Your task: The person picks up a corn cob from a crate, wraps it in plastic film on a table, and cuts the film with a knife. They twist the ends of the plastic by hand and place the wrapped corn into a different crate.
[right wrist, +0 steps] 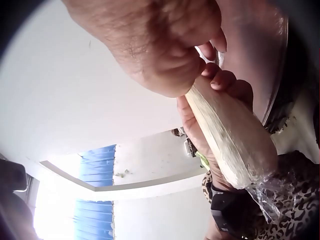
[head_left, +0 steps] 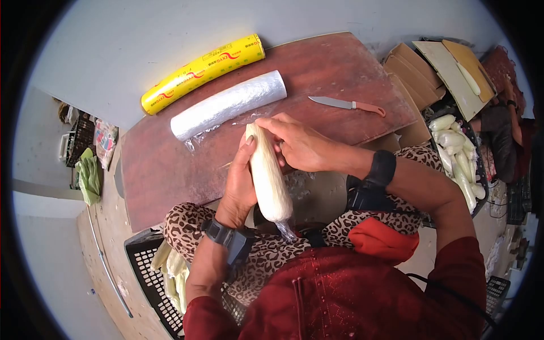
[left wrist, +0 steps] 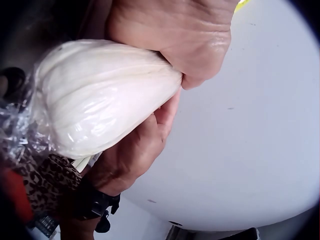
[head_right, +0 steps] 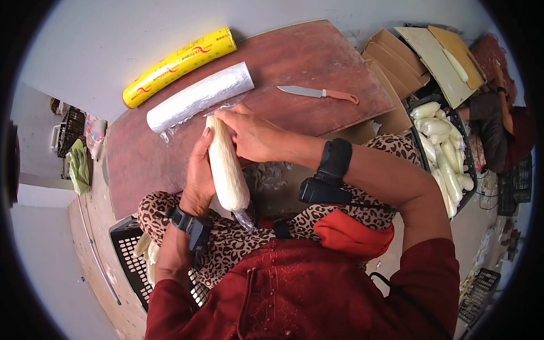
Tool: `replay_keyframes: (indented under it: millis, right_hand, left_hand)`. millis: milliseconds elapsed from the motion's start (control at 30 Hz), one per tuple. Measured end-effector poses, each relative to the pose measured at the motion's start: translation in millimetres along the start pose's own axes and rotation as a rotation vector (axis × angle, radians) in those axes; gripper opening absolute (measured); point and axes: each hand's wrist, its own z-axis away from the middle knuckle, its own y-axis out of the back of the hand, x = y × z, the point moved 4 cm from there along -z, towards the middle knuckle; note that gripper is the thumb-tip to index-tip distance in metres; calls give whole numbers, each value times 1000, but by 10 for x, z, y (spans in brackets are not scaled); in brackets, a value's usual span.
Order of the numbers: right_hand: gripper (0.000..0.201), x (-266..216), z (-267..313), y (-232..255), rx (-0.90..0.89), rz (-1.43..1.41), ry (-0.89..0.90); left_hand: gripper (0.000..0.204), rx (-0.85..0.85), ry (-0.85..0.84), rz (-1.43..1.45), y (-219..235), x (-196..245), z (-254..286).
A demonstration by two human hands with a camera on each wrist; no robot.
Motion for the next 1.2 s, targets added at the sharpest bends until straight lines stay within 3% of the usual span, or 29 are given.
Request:
replay_keyframes:
  millis: [100, 200, 300, 400, 500, 700, 800, 900, 1000, 1100, 1200]
  right_hand:
    - [58, -53, -59, 63, -86, -125, -122]
    - [58, -95, -107, 98, -69, -125, -107]
    - [47, -93, -122, 45, 58, -121, 66]
    - [50, -102, -111, 22, -30, -392, -93]
    - [58, -117, -115, 16, -95, -436, -66]
    - [69, -267, -20, 11, -72, -146, 100]
    - [69, -248, 12, -9, -56, -281, 65]
    - [72, -153, 26, 6, -31, -474, -84]
    - [85, -8, 120, -43, -86, -488, -118]
    - [100, 111, 216, -221, -231, -567, -200]
    - [99, 127, 281, -332, -297, -650, -209]
  left_hand:
    - [46, -28, 0, -3, -42, 58, 33]
    - [48, -28, 16, 21, -42, 70, 92]
    - [51, -58, -15, 56, -94, 122, 121]
    - [51, -131, -12, 161, -143, 141, 143]
    - [49, -174, -25, 225, -100, 143, 125]
    - [49, -197, -84, 222, -79, 228, 108]
    - [49, -216, -184, 151, -126, 319, 114]
    - [48, -66, -261, 143, -103, 395, 138]
    - [41, 38, -315, 137, 74, 434, 106]
    - [35, 139, -367, 138, 225, 497, 83]
    - [32, 260, -391, 144, 278, 532, 104]
